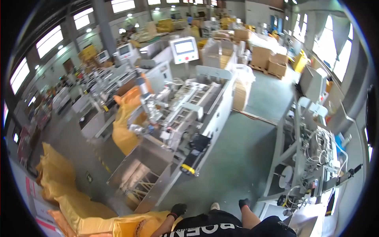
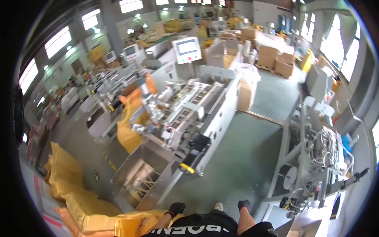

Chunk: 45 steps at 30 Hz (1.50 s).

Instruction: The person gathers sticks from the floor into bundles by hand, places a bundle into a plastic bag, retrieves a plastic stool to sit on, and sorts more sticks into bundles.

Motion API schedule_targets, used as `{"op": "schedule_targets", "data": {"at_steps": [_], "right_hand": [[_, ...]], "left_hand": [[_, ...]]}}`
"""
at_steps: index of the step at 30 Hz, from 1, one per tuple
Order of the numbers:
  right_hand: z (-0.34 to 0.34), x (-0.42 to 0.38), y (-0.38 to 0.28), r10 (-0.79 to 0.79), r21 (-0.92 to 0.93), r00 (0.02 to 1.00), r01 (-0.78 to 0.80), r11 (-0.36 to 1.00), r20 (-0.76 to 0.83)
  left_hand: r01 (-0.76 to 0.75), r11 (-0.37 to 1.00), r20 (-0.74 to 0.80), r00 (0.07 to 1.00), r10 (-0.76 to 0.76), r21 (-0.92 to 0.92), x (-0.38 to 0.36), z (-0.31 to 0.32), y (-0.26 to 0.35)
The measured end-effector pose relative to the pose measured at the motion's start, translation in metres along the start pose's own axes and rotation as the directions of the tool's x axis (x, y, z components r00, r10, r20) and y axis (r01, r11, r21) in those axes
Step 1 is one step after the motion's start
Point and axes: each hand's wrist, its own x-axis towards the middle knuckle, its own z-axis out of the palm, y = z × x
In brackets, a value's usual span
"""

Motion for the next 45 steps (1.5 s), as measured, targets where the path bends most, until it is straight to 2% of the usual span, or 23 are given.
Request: {"op": "schedule_targets", "data": {"at_steps": [3,5,6,9,10,11,12,14,18,19,20,21,22,23,25,29,31,32,34,35,37,39,45], "right_hand": [[-0.037,0.036,-0.022,0.028,0.079,0.998,-0.023,0.997,-0.062],[-0.053,0.069,-0.036,-0.022,0.070,0.998,0.026,0.997,-0.056],[-0.056,0.080,-0.038,0.000,0.083,0.998,0.005,0.997,-0.064],[-0.065,0.091,-0.057,0.089,0.245,0.992,-0.065,0.967,-0.087],[-0.078,0.087,-0.069,0.094,0.205,0.988,-0.068,0.976,-0.121],[-0.055,0.107,-0.061,0.056,0.163,0.997,-0.046,0.986,-0.057],[-0.034,0.125,-0.053,0.019,0.121,1.000,-0.020,0.993,0.007],[-0.035,0.142,-0.056,0.056,0.014,0.987,-0.059,0.998,0.150],[-0.021,0.249,-0.028,0.049,-0.041,0.919,-0.035,0.999,0.392],[-0.081,0.235,-0.061,0.055,-0.035,0.950,-0.047,0.998,0.308],[-0.009,0.325,0.006,-0.348,-0.294,0.882,0.440,0.849,0.316],[-0.071,0.323,-0.020,-0.446,-0.385,0.811,0.576,0.721,0.378],[-0.096,0.337,-0.028,-0.405,-0.550,0.824,0.566,0.614,0.396],[-0.115,0.354,-0.030,-0.360,-0.426,0.893,0.447,0.787,0.271],[-0.112,0.434,-0.052,-0.441,-0.439,0.877,0.477,0.761,0.190],[-0.104,0.531,-0.119,-0.482,-0.435,0.865,0.489,0.756,0.135],[-0.124,0.567,-0.158,-0.497,-0.435,0.861,0.491,0.755,0.110],[-0.135,0.584,-0.174,-0.506,-0.436,0.857,0.494,0.752,0.100],[-0.153,0.615,-0.193,-0.517,-0.440,0.852,0.498,0.747,0.087],[-0.157,0.631,-0.192,-0.518,-0.443,0.851,0.499,0.745,0.086],[-0.174,0.675,-0.178,-0.526,-0.462,0.847,0.498,0.734,0.077],[-0.190,0.717,-0.178,-0.541,-0.470,0.839,0.502,0.726,0.061],[-0.186,0.918,-0.222,-0.595,-0.450,0.804,0.530,0.719,-0.003]], "left_hand": [[-0.136,0.958,0.073,0.990,0.121,0.251,0.073,0.028,-0.024],[-0.416,0.359,0.269,0.879,0.394,0.835,0.124,0.039,-0.021],[-0.436,0.342,0.291,0.869,0.399,0.832,0.151,0.039,-0.005],[-0.574,0.462,0.428,0.816,0.388,0.676,0.215,0.038,0.051],[-0.362,0.907,0.371,0.889,0.268,0.212,0.231,0.038,0.083],[0.035,0.941,0.403,0.909,0.110,-0.336,0.239,0.036,0.123],[0.035,0.942,0.419,0.900,0.116,-0.334,0.248,0.038,0.157],[0.249,0.803,0.223,0.964,-0.148,-0.541,0.273,0.042,0.214],[0.291,0.755,0.225,0.955,-0.193,-0.587,0.354,0.047,0.247],[0.281,0.737,0.211,0.959,-0.189,-0.615,0.379,0.047,0.238],[-0.196,0.972,0.128,0.975,0.180,0.127,0.411,0.048,0.229],[-0.493,0.403,0.314,0.845,0.432,0.771,0.434,0.048,0.228],[-0.425,0.553,0.286,0.902,0.323,0.717,0.450,0.047,0.241],[-0.410,0.570,0.261,0.908,0.327,0.712,0.468,0.044,0.257],[-0.457,0.648,0.431,0.877,0.213,0.609,0.506,0.035,0.292],[-0.572,0.550,0.438,0.820,0.369,0.608,0.591,0.034,0.350],[-0.302,0.941,0.367,0.901,0.230,0.153,0.653,0.044,0.363],[-0.175,0.981,0.364,0.911,0.192,-0.081,0.676,0.045,0.379],[0.167,0.843,0.331,0.944,0.014,-0.511,0.702,0.044,0.430],[0.332,0.650,0.323,0.936,-0.137,-0.684,0.697,0.042,0.479],[0.363,0.572,0.178,0.918,-0.354,-0.736,0.699,0.045,0.556],[0.330,0.608,0.187,0.939,-0.287,-0.722,0.737,0.057,0.555],[0.311,0.629,0.110,0.935,-0.337,-0.713,0.786,0.074,0.688]]}}
